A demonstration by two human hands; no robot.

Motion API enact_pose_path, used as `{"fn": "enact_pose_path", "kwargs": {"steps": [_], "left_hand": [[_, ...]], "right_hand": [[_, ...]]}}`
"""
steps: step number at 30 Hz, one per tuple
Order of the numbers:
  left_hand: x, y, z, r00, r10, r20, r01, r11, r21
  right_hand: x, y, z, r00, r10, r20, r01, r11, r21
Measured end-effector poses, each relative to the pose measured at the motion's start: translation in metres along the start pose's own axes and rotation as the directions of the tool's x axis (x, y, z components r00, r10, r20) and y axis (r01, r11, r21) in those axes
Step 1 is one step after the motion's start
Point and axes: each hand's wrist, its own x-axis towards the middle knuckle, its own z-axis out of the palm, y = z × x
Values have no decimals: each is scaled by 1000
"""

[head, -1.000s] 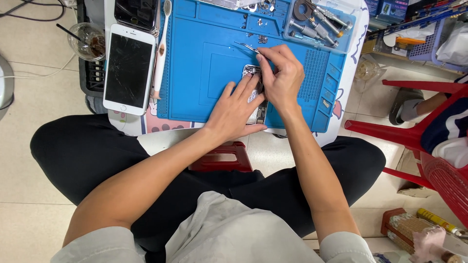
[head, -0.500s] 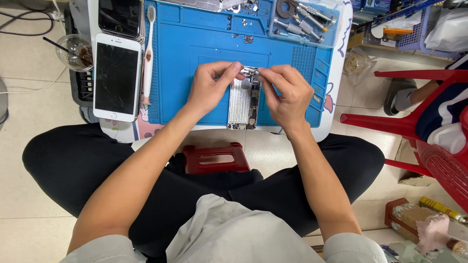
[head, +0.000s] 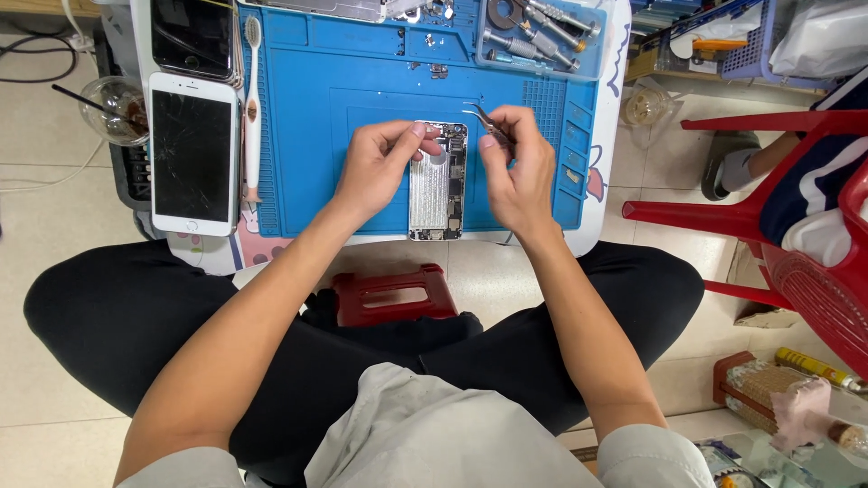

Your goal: Assembling and securing small electronic components onto a smartphone motherboard using tweezers and a screwdriver.

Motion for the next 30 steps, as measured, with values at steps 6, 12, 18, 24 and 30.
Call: {"fn": "enact_pose_path", "kwargs": {"steps": [6,12,18,24,30], "left_hand": [[-2,1,6,995,-15,97,9,998,65],[-3,8,-3,995,-28,100,13,988,151],[-2,-3,-4,993,-44,105,24,984,179],[-5,27,-6,986,134,99,-162,902,399],[-12,35,-23,930,354,98,-284,523,803]], "right_hand": [[7,-22,11,984,-73,161,88,992,-85],[8,-14,8,979,-126,158,150,977,-151],[7,-16,10,977,-126,170,155,974,-168],[10,-6,13,988,-82,134,101,985,-138],[25,-1,13,984,4,179,18,992,-123]]}}
